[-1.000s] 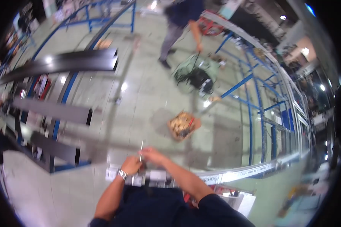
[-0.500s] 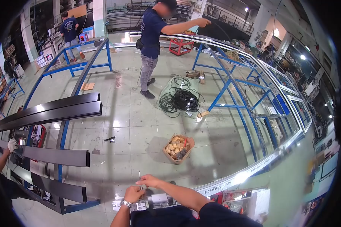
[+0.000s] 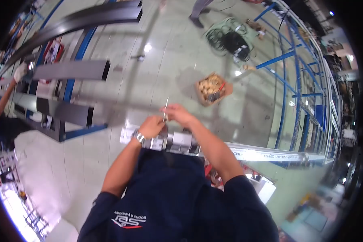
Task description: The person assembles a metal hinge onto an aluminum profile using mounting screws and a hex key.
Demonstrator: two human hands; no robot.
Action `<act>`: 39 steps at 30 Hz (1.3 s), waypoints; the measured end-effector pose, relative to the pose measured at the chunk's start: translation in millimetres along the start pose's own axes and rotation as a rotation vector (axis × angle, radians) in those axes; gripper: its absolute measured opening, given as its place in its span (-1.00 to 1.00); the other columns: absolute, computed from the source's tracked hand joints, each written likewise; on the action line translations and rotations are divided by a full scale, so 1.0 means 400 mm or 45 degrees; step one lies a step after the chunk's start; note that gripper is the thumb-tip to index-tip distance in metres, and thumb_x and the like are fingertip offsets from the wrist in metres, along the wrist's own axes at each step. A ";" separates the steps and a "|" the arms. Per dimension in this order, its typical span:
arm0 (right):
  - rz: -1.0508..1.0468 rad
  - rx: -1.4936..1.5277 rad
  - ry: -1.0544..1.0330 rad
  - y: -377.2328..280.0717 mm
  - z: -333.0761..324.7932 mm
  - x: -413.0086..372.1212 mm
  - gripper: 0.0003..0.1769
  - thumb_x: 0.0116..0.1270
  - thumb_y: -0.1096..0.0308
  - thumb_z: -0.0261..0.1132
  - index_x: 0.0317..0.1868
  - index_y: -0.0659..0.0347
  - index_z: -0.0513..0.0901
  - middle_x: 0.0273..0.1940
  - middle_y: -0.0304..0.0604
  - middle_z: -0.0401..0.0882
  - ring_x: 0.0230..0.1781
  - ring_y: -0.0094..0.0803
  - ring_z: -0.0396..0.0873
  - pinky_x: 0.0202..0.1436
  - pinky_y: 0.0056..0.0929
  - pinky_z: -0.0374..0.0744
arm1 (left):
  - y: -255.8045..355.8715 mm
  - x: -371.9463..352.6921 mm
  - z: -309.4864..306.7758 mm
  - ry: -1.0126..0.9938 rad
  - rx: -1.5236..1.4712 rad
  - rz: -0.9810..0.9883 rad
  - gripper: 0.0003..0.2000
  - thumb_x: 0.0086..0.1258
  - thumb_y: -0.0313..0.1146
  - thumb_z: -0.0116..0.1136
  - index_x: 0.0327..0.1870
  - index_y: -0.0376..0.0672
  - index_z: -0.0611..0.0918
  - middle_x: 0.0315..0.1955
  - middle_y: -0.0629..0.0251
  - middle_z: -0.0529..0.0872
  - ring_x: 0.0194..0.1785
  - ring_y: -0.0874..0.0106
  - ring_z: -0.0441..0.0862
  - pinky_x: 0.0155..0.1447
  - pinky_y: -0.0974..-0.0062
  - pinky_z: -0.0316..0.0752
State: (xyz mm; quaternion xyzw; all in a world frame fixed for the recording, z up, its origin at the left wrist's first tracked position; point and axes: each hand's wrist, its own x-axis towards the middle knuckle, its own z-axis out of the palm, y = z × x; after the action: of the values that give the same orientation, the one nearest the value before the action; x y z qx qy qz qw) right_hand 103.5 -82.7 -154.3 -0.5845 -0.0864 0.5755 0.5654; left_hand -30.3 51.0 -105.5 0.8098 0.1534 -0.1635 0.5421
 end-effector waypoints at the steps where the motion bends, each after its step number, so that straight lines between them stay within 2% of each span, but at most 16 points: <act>1: -0.037 0.018 -0.010 0.006 -0.008 0.006 -0.70 0.31 0.08 0.45 -0.27 0.17 0.70 -0.46 -0.37 0.55 -0.46 -0.61 0.43 -0.36 -0.54 0.45 | -0.038 0.012 0.020 0.033 -0.191 0.007 -0.79 0.37 -0.37 0.09 -0.39 -0.32 0.67 -0.51 0.11 0.76 -0.46 0.42 0.71 -0.30 0.41 0.57; 4: 0.007 -0.061 0.015 -0.009 -0.007 0.003 -0.74 0.32 0.16 0.46 -0.32 0.16 0.64 -0.39 -0.38 0.56 -0.40 -0.63 0.42 -0.28 -0.54 0.44 | 0.059 -0.015 -0.024 0.021 0.056 -0.110 -0.81 0.35 -0.40 0.11 -0.38 -0.36 0.66 -0.51 0.13 0.77 -0.46 0.43 0.72 -0.31 0.45 0.56; 7: 0.078 -0.198 0.078 -0.035 0.014 -0.002 -0.72 0.31 0.16 0.47 -0.35 0.16 0.62 -0.42 -0.40 0.50 -0.41 -0.63 0.39 -0.29 -0.54 0.42 | 0.051 -0.009 -0.029 -0.006 0.052 -0.092 -0.80 0.36 -0.40 0.08 -0.37 -0.37 0.66 -0.50 0.15 0.78 -0.43 0.41 0.75 -0.30 0.44 0.58; 11: 0.127 -0.424 0.188 -0.058 0.030 -0.009 -0.71 0.30 0.14 0.47 -0.32 0.18 0.63 -0.46 -0.43 0.43 -0.43 -0.64 0.36 -0.29 -0.54 0.41 | 0.011 0.008 -0.018 -0.090 -0.137 -0.066 -0.78 0.38 -0.43 0.01 -0.30 -0.37 0.68 -0.42 0.12 0.81 -0.33 0.39 0.79 -0.24 0.44 0.60; 14: 0.080 -0.009 0.036 -0.038 0.019 -0.005 -0.67 0.30 0.09 0.46 -0.32 0.20 0.66 -0.47 -0.42 0.44 -0.44 -0.64 0.36 -0.32 -0.53 0.41 | -0.003 0.011 -0.011 -0.083 -0.219 -0.081 -0.78 0.37 -0.44 0.00 -0.28 -0.37 0.68 -0.40 0.13 0.81 -0.30 0.39 0.79 -0.22 0.43 0.60; 17: -0.026 0.101 -0.023 -0.021 0.011 -0.002 -0.58 0.30 -0.01 0.43 -0.35 0.23 0.65 -0.50 -0.35 0.47 -0.52 -0.60 0.37 -0.38 -0.50 0.43 | 0.051 -0.001 -0.035 -0.002 0.062 -0.111 -0.80 0.36 -0.40 0.08 -0.33 -0.34 0.70 -0.45 0.10 0.79 -0.36 0.38 0.77 -0.23 0.41 0.60; 18: -0.020 -0.041 0.017 -0.016 0.006 0.006 -0.59 0.32 0.00 0.42 -0.32 0.24 0.66 -0.48 -0.36 0.49 -0.50 -0.60 0.37 -0.36 -0.51 0.43 | 0.071 -0.005 -0.045 0.021 0.183 -0.125 -0.80 0.36 -0.40 0.10 -0.34 -0.34 0.70 -0.46 0.09 0.78 -0.37 0.38 0.77 -0.23 0.41 0.60; 20: -0.006 -0.324 0.099 -0.012 0.001 0.018 -0.61 0.35 0.02 0.39 -0.27 0.25 0.68 -0.44 -0.36 0.52 -0.47 -0.61 0.38 -0.32 -0.54 0.42 | 0.062 -0.001 -0.041 0.026 0.130 -0.131 -0.80 0.33 -0.36 0.16 -0.38 -0.34 0.69 -0.51 0.09 0.76 -0.42 0.37 0.75 -0.27 0.41 0.58; 23: 0.029 -0.225 0.119 -0.031 0.012 -0.002 -0.64 0.35 0.06 0.40 -0.29 0.24 0.68 -0.44 -0.37 0.53 -0.46 -0.61 0.39 -0.31 -0.54 0.42 | 0.011 0.018 -0.020 0.046 0.008 -0.012 -0.77 0.29 -0.31 0.24 -0.43 -0.35 0.67 -0.57 0.10 0.74 -0.49 0.36 0.72 -0.32 0.40 0.54; 24: 0.025 -0.098 0.073 -0.032 0.011 -0.005 -0.65 0.33 0.07 0.42 -0.31 0.23 0.68 -0.45 -0.37 0.52 -0.46 -0.60 0.39 -0.32 -0.53 0.42 | -0.011 0.024 -0.011 0.057 -0.041 0.046 -0.75 0.27 -0.30 0.27 -0.45 -0.35 0.66 -0.59 0.11 0.73 -0.51 0.35 0.71 -0.34 0.40 0.53; 26: 0.020 0.154 -0.019 -0.030 0.006 -0.011 -0.65 0.30 0.07 0.45 -0.35 0.22 0.68 -0.48 -0.37 0.51 -0.48 -0.59 0.40 -0.34 -0.51 0.42 | -0.016 0.026 -0.010 0.031 -0.161 0.008 -0.74 0.28 -0.28 0.27 -0.48 -0.34 0.65 -0.61 0.12 0.72 -0.52 0.33 0.71 -0.35 0.38 0.53; 27: -0.007 0.090 0.006 -0.029 0.007 -0.009 -0.65 0.29 0.08 0.46 -0.36 0.22 0.67 -0.49 -0.37 0.50 -0.49 -0.59 0.39 -0.35 -0.50 0.42 | -0.018 0.027 -0.008 0.018 -0.220 -0.011 -0.73 0.28 -0.27 0.27 -0.49 -0.34 0.64 -0.62 0.12 0.72 -0.53 0.32 0.70 -0.36 0.38 0.53; 30: -0.041 -0.097 0.070 -0.030 0.008 0.008 -0.65 0.27 0.09 0.48 -0.40 0.20 0.64 -0.52 -0.38 0.48 -0.52 -0.59 0.37 -0.37 -0.48 0.42 | 0.074 0.004 -0.046 0.029 0.187 -0.050 -0.73 0.32 -0.32 0.21 -0.52 -0.34 0.64 -0.60 0.14 0.74 -0.50 0.32 0.73 -0.33 0.37 0.57; 36: 0.049 -0.302 0.149 -0.034 0.010 0.015 -0.61 0.28 0.07 0.48 -0.47 0.20 0.60 -0.55 -0.39 0.46 -0.52 -0.59 0.37 -0.37 -0.48 0.41 | 0.018 0.031 -0.025 -0.012 -0.020 -0.067 -0.74 0.34 -0.35 0.18 -0.51 -0.36 0.64 -0.56 0.11 0.76 -0.50 0.32 0.73 -0.33 0.37 0.57; 39: 0.067 -0.224 0.135 -0.029 0.007 0.008 -0.61 0.30 0.05 0.45 -0.43 0.21 0.63 -0.53 -0.38 0.47 -0.50 -0.60 0.37 -0.36 -0.49 0.41 | 0.037 0.035 -0.036 -0.066 0.036 -0.070 -0.76 0.31 -0.39 0.09 -0.51 -0.34 0.66 -0.53 0.12 0.78 -0.40 0.21 0.76 -0.19 0.27 0.60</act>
State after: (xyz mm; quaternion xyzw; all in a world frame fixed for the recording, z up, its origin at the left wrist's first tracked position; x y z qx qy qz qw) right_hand 108.9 -74.9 -146.3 -0.6637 -0.0911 0.5485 0.5004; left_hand -9.9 60.0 -94.3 0.8083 0.1594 -0.2014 0.5297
